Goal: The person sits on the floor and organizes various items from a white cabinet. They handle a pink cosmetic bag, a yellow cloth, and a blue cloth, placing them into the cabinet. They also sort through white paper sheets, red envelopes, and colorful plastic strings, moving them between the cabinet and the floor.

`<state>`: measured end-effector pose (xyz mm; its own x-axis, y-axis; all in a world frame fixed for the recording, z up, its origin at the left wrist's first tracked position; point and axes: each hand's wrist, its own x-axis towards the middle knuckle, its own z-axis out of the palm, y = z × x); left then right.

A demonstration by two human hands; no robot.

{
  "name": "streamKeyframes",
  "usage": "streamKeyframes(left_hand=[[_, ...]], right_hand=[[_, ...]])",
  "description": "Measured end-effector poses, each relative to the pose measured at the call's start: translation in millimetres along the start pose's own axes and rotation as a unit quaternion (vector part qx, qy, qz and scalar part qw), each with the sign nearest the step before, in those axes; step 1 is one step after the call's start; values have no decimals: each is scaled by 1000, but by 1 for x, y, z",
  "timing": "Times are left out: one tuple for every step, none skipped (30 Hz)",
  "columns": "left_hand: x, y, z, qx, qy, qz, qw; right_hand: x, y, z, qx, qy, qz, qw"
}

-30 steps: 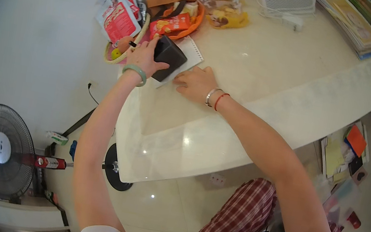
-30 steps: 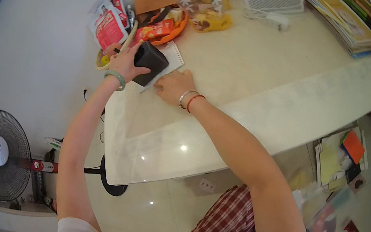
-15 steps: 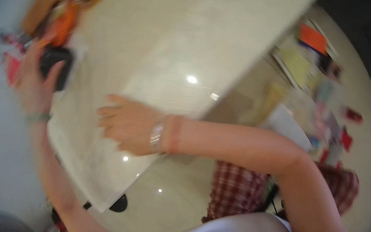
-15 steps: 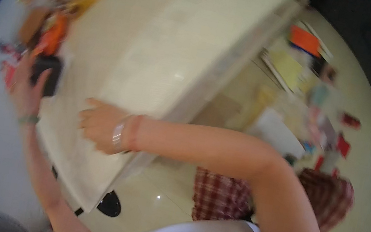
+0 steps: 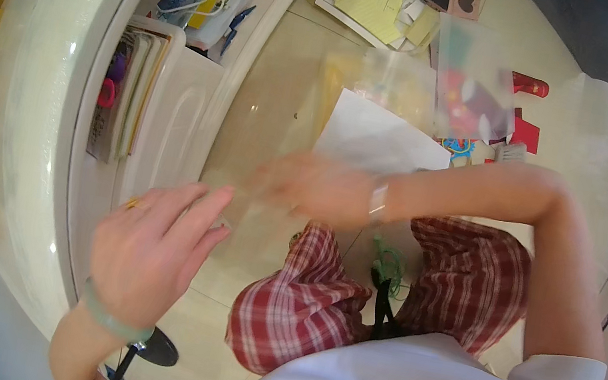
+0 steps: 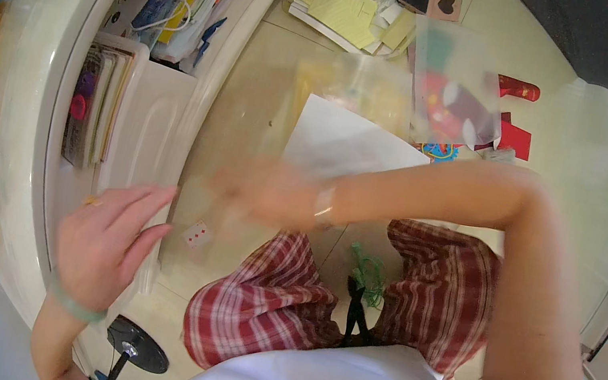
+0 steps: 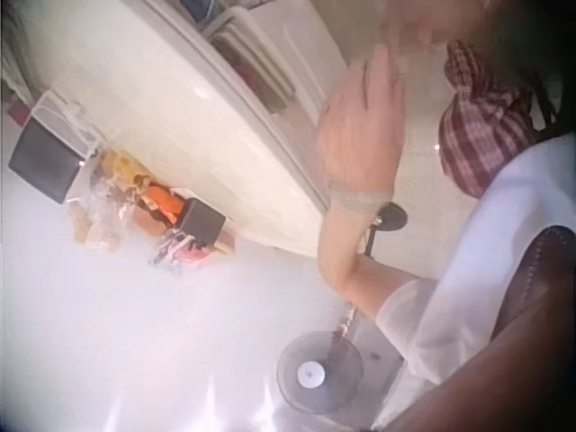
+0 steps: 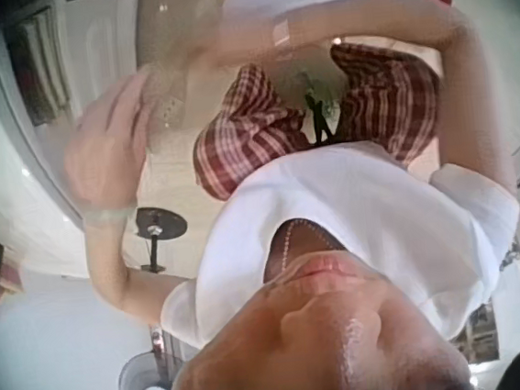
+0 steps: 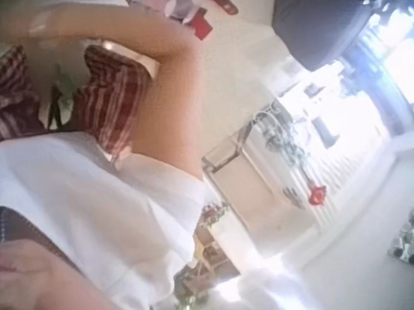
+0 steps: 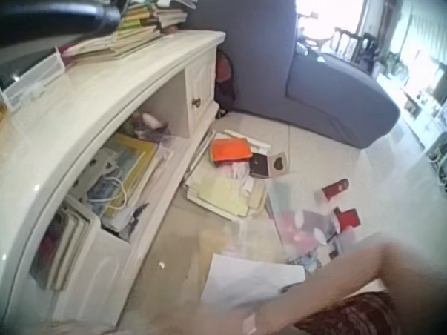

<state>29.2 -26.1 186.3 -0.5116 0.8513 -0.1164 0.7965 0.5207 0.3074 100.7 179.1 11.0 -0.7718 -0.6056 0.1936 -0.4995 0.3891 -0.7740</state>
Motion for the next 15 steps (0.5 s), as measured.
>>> streamKeyframes(left_hand=[[1, 3, 17, -16, -52, -21, 998], [3, 3, 32, -30, -105, -44, 993], [15, 6, 44, -36, -166, -54, 984], [23, 7, 56, -41, -228, -73, 970], [38, 8, 73, -46, -284, -82, 954], [56, 4, 93, -52, -276, -77, 957], [79, 5, 118, -55, -268, -65, 960], [105, 5, 138, -83, -243, -51, 965], [134, 0, 162, -112, -219, -40, 968], [163, -8, 189, -130, -157, -23, 979], [194, -15, 218, -152, -95, -8, 984], [222, -21, 240, -109, -31, 6, 993], [248, -21, 253, -70, 33, 28, 997], [269, -6, 260, -48, 28, 17, 998], [287, 7, 265, -24, 24, 3, 999]], right_hand=[[-42, 30, -16, -96, -77, 73, 990], [-82, 47, -42, -59, 4, 101, 993], [-134, 76, -51, -115, 67, 188, 973], [-162, 85, -65, -208, 54, 278, 936], [-188, 88, -76, -160, 55, 368, 914], [-212, 91, -82, -108, 57, 455, 882], [-242, 94, -74, -124, 78, 437, 888], [-268, 97, -53, -137, 98, 417, 893], [-289, 98, -32, -149, 115, 395, 899], [-299, 92, -10, -118, 99, 384, 910], [-305, 83, 8, -87, 79, 372, 921], [-307, 73, 18, -70, 64, 363, 927], [-312, 65, 25, -56, 49, 359, 930], [-322, 65, 27, -44, 35, 361, 931], [-333, 73, 25, -66, 80, 362, 926]])
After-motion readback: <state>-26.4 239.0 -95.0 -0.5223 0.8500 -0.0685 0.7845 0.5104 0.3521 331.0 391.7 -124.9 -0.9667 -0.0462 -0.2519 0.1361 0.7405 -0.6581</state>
